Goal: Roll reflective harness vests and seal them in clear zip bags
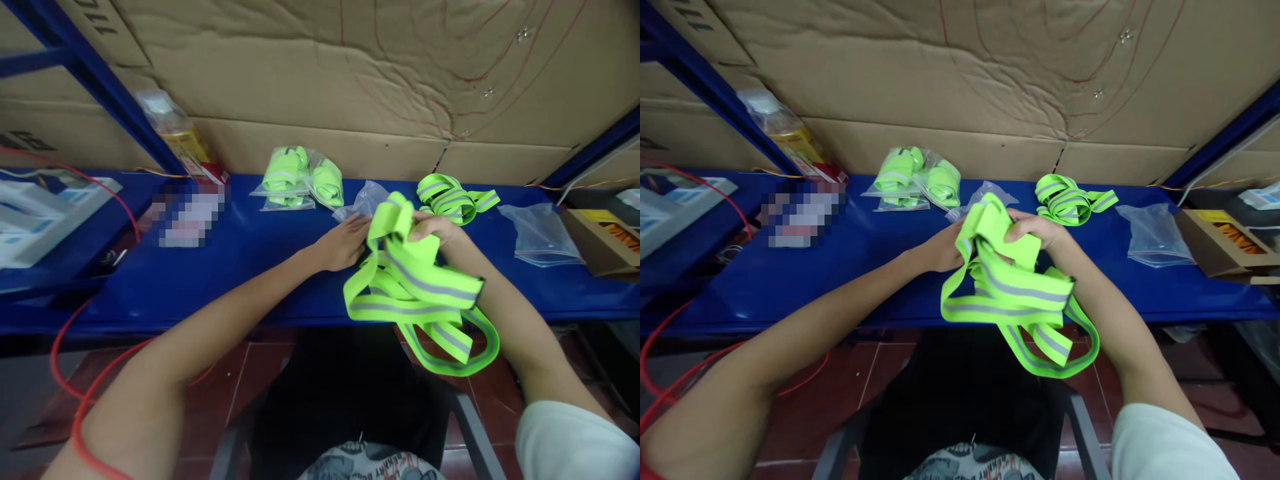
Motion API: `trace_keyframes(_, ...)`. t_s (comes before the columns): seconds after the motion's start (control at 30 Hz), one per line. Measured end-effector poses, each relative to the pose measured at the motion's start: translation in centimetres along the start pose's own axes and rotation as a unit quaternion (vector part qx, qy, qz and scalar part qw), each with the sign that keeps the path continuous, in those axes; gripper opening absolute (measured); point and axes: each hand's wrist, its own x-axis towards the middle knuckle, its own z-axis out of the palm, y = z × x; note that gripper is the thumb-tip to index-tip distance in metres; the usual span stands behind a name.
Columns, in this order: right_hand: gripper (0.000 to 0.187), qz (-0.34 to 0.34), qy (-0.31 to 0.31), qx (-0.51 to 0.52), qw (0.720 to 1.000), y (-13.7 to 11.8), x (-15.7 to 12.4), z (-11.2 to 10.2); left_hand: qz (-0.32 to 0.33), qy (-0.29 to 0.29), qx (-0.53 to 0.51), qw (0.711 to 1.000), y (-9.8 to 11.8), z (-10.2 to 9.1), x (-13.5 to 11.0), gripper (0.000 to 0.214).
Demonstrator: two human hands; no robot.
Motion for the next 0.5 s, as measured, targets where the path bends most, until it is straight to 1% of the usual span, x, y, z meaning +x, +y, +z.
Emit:
trace_keyframes(0.07, 0.041, -0.008, -0.043, -0.012, 0.999, -0.1, 1.0, 0.9, -0.001, 0.015, 0.05, 0.999, -0.4, 0.3, 0.3, 0.048)
trace_keyframes(0.1, 0.042, -0.001, -0.049, -0.021, 0.999, 0.0, 1.5, 1.2, -0.016, 0.036, 0.072, 0.997, -0.5, 0.2, 0.4, 0.048)
trace_keyframes(0.17, 0.043, 0.032, -0.045, -0.025, 0.998, 0.1, 2.0, 1.7, -0.06, 0.087, 0.109, 0.988, -0.7, -0.4, 0.4, 0.043)
trace_keyframes(0.2, 0.044, 0.051, -0.035, -0.021, 0.998, 0.2, 2.2, 1.8, -0.078, 0.102, 0.118, 0.985, -0.9, -0.9, 0.4, 0.039)
trace_keyframes(0.23, 0.046, 0.065, -0.023, -0.017, 0.997, 0.3, 2.3, 1.9, -0.084, 0.103, 0.116, 0.984, -1.1, -1.3, 0.3, 0.033)
trace_keyframes(0.3, 0.051, 0.067, 0.013, -0.016, 0.998, 0.5, 2.5, 1.9, -0.051, 0.068, 0.069, 0.994, -1.7, -2.1, 0.0, 0.025)
trace_keyframes(0.33, 0.054, 0.052, 0.037, -0.019, 0.998, 0.5, 2.6, 1.8, -0.034, 0.051, 0.028, 0.998, -2.1, -2.3, -0.1, 0.024)
trace_keyframes(0.37, 0.057, 0.031, 0.064, -0.025, 0.997, 0.6, 2.7, 1.6, -0.029, 0.047, -0.018, 0.998, -2.5, -2.3, -0.2, 0.026)
trace_keyframes(0.4, 0.06, 0.01, 0.094, -0.034, 0.995, 0.7, 2.7, 1.3, -0.037, 0.058, -0.064, 0.996, -2.8, -2.2, -0.3, 0.029)
trace_keyframes(0.43, 0.062, -0.009, 0.124, -0.045, 0.991, 0.8, 2.7, 0.9, -0.057, 0.085, -0.107, 0.989, -3.1, -2.1, -0.3, 0.034)
trace_keyframes(0.5, 0.059, -0.033, 0.184, -0.07, 0.98, 1.0, 2.7, 0.0, -0.1, 0.165, -0.182, 0.964, -3.3, -1.7, -0.2, 0.04)
